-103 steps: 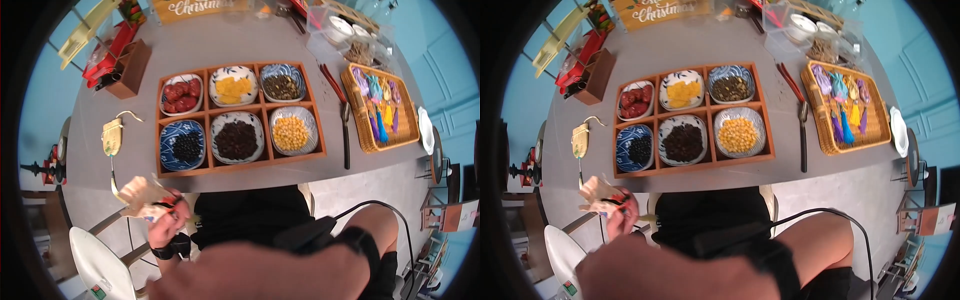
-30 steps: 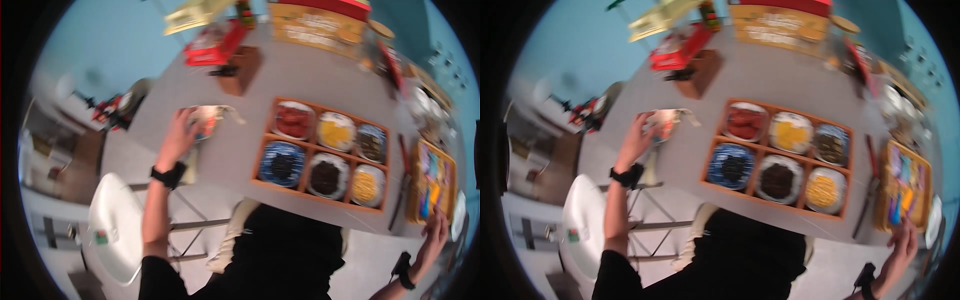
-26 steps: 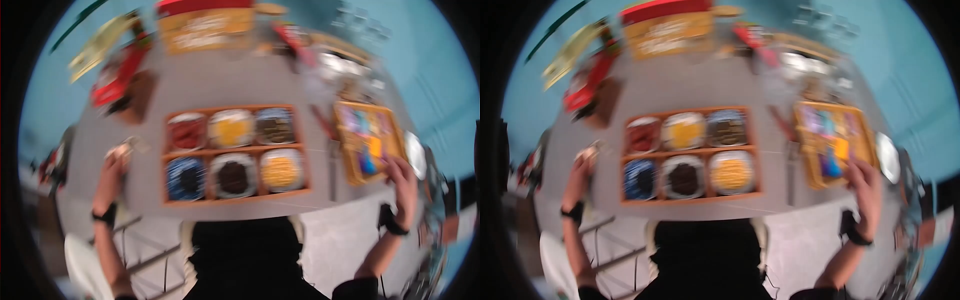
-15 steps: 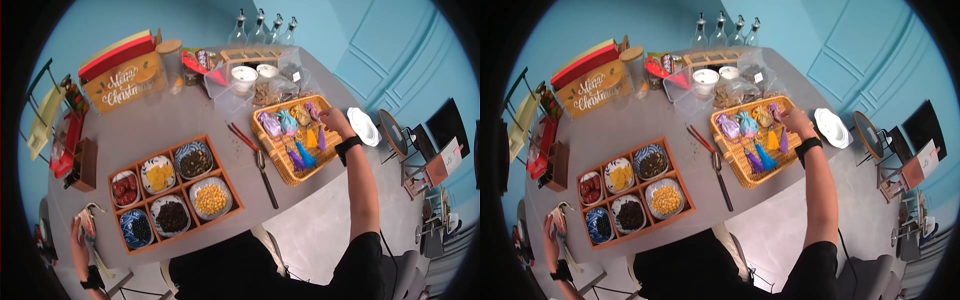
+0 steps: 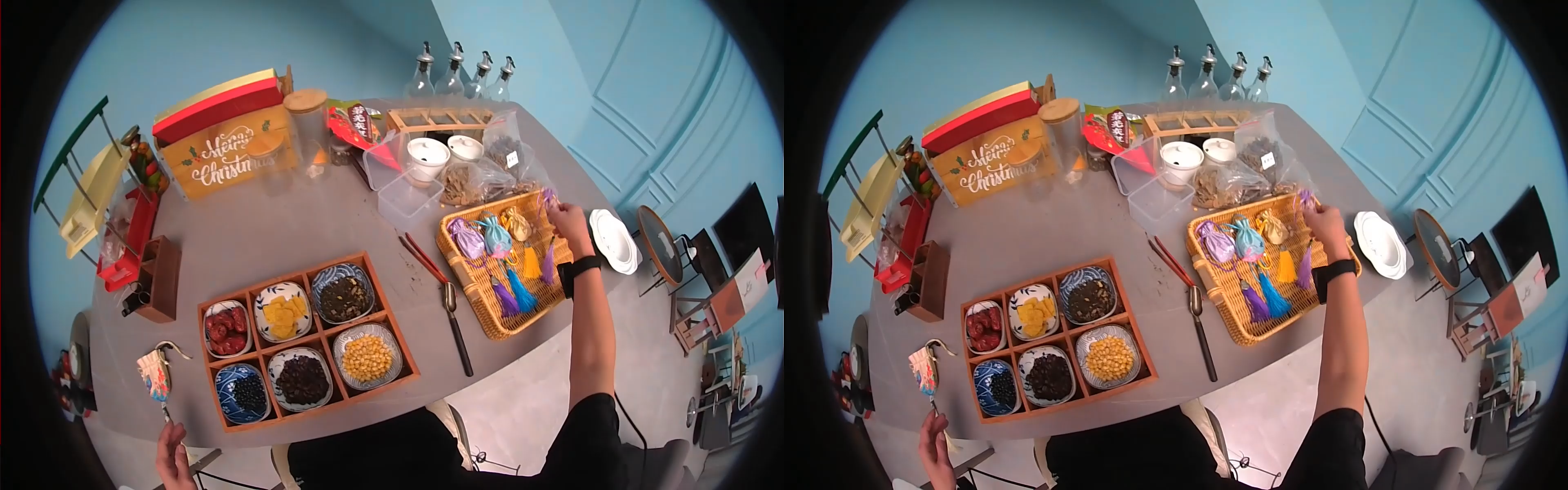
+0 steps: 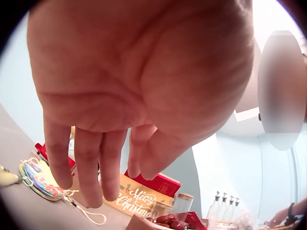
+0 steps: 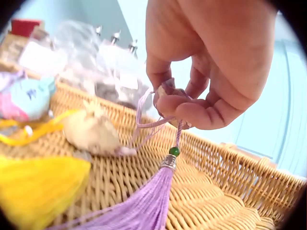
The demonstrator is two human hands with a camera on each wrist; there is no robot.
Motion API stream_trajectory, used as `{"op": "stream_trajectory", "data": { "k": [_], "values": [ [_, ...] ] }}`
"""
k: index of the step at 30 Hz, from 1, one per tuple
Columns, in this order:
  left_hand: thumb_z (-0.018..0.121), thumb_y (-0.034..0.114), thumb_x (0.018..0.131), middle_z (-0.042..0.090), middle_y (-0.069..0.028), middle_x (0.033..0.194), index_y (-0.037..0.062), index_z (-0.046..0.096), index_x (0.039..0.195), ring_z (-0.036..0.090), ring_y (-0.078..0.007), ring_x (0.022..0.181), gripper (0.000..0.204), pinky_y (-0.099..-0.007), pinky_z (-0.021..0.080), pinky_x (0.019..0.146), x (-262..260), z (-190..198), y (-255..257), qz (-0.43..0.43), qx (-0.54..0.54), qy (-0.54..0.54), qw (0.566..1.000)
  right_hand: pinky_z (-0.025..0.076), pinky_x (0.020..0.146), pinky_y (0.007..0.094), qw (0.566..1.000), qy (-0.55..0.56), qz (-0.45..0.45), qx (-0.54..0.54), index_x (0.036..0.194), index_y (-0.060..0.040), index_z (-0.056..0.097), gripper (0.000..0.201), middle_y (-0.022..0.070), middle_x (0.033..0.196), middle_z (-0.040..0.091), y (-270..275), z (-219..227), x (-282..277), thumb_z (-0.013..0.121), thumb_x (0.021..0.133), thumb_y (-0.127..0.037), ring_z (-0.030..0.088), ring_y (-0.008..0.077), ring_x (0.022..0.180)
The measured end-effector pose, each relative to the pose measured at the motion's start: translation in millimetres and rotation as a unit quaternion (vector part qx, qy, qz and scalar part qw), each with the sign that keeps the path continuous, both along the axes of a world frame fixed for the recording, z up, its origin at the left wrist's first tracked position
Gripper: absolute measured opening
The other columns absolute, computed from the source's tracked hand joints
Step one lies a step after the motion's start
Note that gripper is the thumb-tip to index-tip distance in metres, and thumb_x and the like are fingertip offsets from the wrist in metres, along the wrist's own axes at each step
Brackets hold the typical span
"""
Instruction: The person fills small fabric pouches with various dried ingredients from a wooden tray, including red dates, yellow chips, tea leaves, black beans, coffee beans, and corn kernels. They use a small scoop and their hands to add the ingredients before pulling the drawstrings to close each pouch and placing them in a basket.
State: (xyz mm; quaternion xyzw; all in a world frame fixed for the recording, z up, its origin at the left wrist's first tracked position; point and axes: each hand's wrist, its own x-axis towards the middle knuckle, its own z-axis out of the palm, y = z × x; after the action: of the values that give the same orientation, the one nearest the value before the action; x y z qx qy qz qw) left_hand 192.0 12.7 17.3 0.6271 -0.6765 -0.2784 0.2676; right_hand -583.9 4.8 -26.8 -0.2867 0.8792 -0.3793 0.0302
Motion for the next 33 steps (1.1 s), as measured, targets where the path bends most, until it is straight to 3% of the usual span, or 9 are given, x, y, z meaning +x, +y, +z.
{"op": "stream_trajectory", "data": {
  "k": [6,9,11,13,19,20,27,31,33],
  "values": [
    [0.051,0.017,0.099,0.064,-0.0129,0.119,-0.0025,0.062,0.119,0.057,-0.0240,0.114,0.030,-0.0353,0.041,0.100,-41,-5,13,-0.013,0.059,0.157,0.986,0.046,0.058,0.0220,0.958,-0.094,0.103,-0.252,0.109,0.0011,0.064,0.026,0.0012,0.084,0.063,72,69,106,0.061,0.091,-0.017,0.055,0.0072,0.064],
    [0.052,0.020,0.099,0.065,-0.0130,0.114,-0.0027,0.061,0.117,0.059,-0.0257,0.109,0.030,-0.0363,0.043,0.097,-74,-8,5,-0.209,0.036,0.191,0.958,0.047,0.062,0.0213,0.886,-0.189,0.160,-0.393,0.111,0.0023,0.062,0.029,0.0041,0.090,0.062,94,57,156,0.063,0.091,-0.019,0.056,0.0078,0.072],
    [0.054,0.027,0.098,0.064,-0.0151,0.116,-0.0030,0.056,0.125,0.060,-0.0256,0.107,0.040,-0.0359,0.045,0.095,-100,-9,-5,-0.343,0.041,0.140,0.928,0.047,0.061,0.0222,0.850,-0.235,0.222,-0.416,0.110,0.0031,0.060,0.032,0.0073,0.093,0.061,102,48,205,0.064,0.090,-0.021,0.057,0.0105,0.075],
    [0.057,0.001,0.088,0.062,-0.0154,0.115,-0.0006,0.058,0.124,0.063,-0.0235,0.099,0.037,-0.0329,0.048,0.089,-140,2,-16,-0.446,0.053,0.143,0.882,0.046,0.052,0.0264,0.798,-0.296,0.293,-0.435,0.109,0.0006,0.053,0.041,0.0116,0.098,0.059,117,20,230,0.068,0.087,-0.031,0.057,0.0161,0.068],
    [0.074,0.015,0.082,0.058,-0.0129,0.110,0.0036,0.062,0.116,0.058,-0.0301,0.101,0.037,-0.0368,0.047,0.088,-219,3,0,-0.409,-0.004,0.239,0.881,0.054,0.066,0.0345,0.685,-0.479,0.387,-0.391,0.116,0.0081,0.053,0.044,0.0206,0.102,0.060,118,-21,356,0.064,0.087,-0.022,0.064,0.0284,0.083],
    [0.074,0.015,0.082,0.058,-0.0129,0.110,0.0036,0.062,0.116,0.058,-0.0301,0.101,0.037,-0.0368,0.047,0.088,-224,0,2,-0.401,0.001,0.231,0.887,0.055,0.075,0.0349,0.680,-0.524,0.387,-0.337,0.099,0.0074,0.066,0.020,0.0222,0.103,0.066,119,-18,367,0.065,0.088,-0.009,0.066,0.0242,0.092],
    [0.075,0.020,0.080,0.058,-0.0110,0.105,0.0003,0.064,0.106,0.055,-0.0290,0.096,0.035,-0.0367,0.045,0.083,-204,-32,3,-0.401,-0.036,0.189,0.896,0.053,0.078,0.0276,0.679,-0.575,0.413,-0.194,0.119,0.0048,0.061,0.029,0.0113,0.110,0.064,114,-19,404,0.058,0.090,0.003,0.065,0.0167,0.088],
    [0.073,0.014,0.079,0.057,-0.0092,0.100,0.0023,0.065,0.106,0.053,-0.0286,0.093,0.031,-0.0377,0.043,0.082,-190,-25,5,-0.363,-0.060,0.124,0.921,0.052,0.077,0.0264,0.793,-0.480,0.349,-0.135,0.126,0.0029,0.056,0.038,0.0093,0.104,0.064,117,-9,406,0.062,0.088,0.003,0.065,0.0135,0.082],
    [0.073,0.013,0.079,0.056,-0.0077,0.100,0.0040,0.066,0.105,0.053,-0.0273,0.093,0.029,-0.0380,0.041,0.082,-188,-24,5,-0.366,-0.073,0.087,0.924,0.050,0.071,0.0241,0.874,-0.265,0.376,-0.157,0.126,0.0008,0.057,0.039,0.0085,0.101,0.063,117,-8,399,0.064,0.087,0.003,0.063,0.0116,0.078]
  ]
}}
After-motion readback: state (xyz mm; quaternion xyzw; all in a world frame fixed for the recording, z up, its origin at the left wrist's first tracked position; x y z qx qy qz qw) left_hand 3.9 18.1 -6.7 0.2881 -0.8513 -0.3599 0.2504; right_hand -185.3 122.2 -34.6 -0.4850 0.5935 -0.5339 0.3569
